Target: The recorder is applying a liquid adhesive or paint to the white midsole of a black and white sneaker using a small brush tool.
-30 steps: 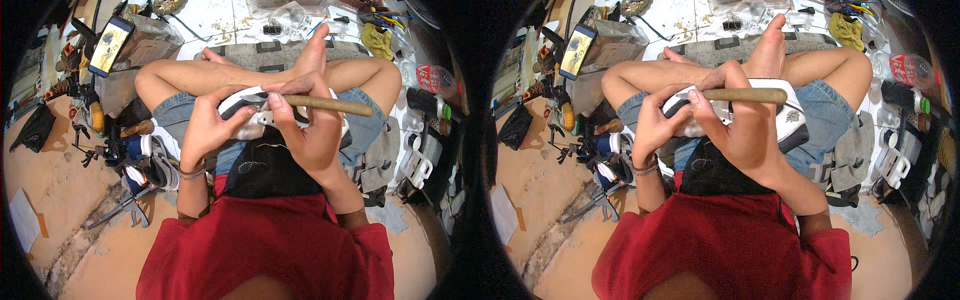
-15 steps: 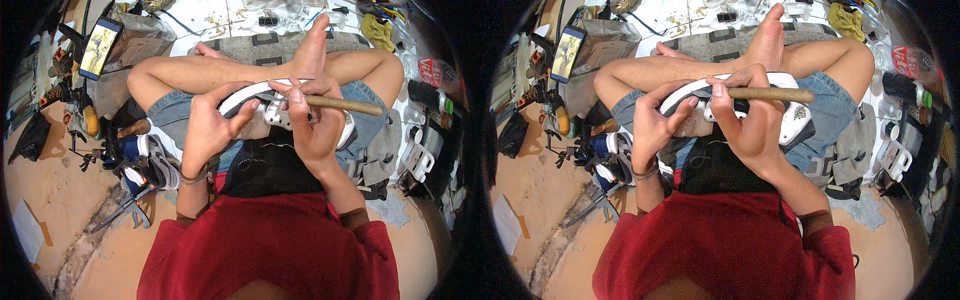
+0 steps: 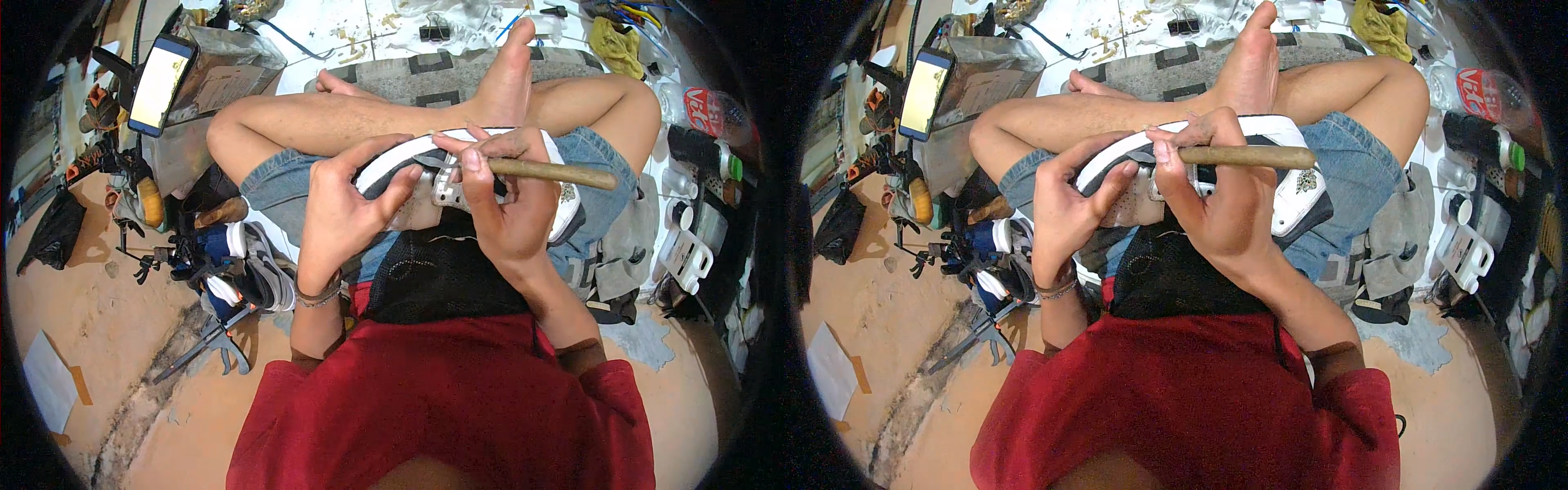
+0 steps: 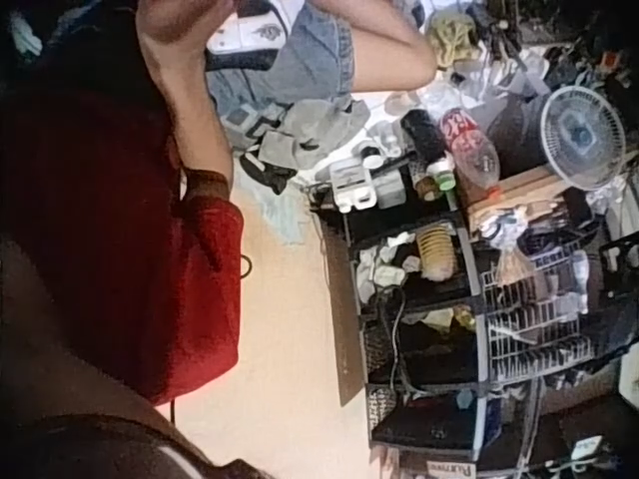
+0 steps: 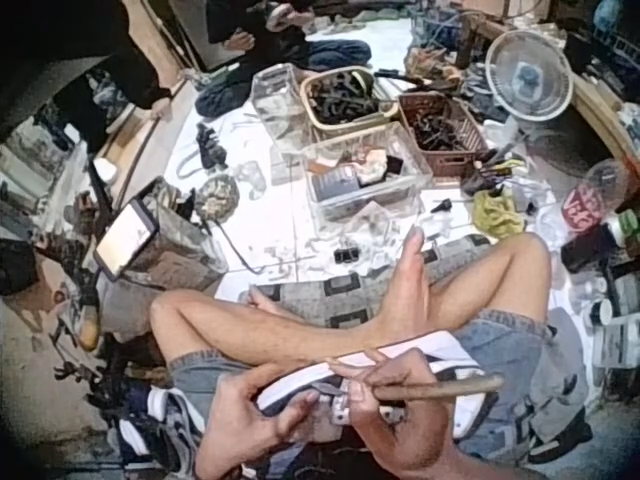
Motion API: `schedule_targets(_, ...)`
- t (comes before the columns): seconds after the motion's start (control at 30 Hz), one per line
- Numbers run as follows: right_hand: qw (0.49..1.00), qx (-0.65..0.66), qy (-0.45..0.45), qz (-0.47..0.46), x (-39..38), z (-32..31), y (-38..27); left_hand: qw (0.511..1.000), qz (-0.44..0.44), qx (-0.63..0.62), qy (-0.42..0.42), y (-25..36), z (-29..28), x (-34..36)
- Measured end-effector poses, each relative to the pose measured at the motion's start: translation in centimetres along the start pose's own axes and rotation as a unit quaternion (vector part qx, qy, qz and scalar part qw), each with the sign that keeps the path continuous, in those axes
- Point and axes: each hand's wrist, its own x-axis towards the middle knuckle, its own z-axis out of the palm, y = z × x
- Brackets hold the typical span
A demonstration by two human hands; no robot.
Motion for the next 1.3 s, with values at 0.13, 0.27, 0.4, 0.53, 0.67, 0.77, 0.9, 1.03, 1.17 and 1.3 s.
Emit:
schedule_targets(0.13,1.000,0.004,-0.007,-0.026,0.3,0.3,-0.3,1.000,0.005,0.023,0.003,0.2,0.0,0.0)
schedule_targets(0.27,0.999,0.028,0.018,-0.042,0.3,0.5,0.0,0.999,0.023,0.033,0.008,0.3,0.1,-0.2)
schedule_targets(0.4,0.994,-0.036,-0.023,-0.097,0.5,0.2,0.4,0.998,0.014,0.065,-0.013,0.8,-0.2,-0.3)
schedule_targets(0.53,0.994,-0.018,-0.010,-0.104,0.7,0.4,0.6,0.997,0.016,0.074,-0.017,1.0,-0.2,-0.5)
schedule_targets(0.67,0.999,0.010,-0.027,-0.037,0.6,-0.3,0.2,0.999,-0.011,0.034,-0.021,1.3,-0.1,-0.2)
schedule_targets(0.77,1.000,0.020,-0.014,-0.013,0.3,-0.7,0.6,1.000,0.005,0.023,-0.011,1.0,0.3,0.1)
schedule_targets(0.9,0.999,0.013,-0.005,-0.042,0.3,-0.7,0.8,0.999,-0.019,0.031,-0.037,1.8,-0.1,0.1)
schedule_targets(1.03,0.999,0.000,-0.009,-0.048,0.3,-0.8,0.9,0.999,-0.015,0.022,-0.038,1.4,0.1,0.1)
schedule_targets(1.17,0.999,0.021,-0.005,-0.034,0.0,-0.9,0.9,1.000,0.025,0.010,0.003,0.9,0.3,-0.1)
schedule_targets(1.3,0.999,0.026,-0.004,-0.037,0.0,-0.9,0.9,1.000,0.016,0.018,0.002,1.0,0.3,-0.1)
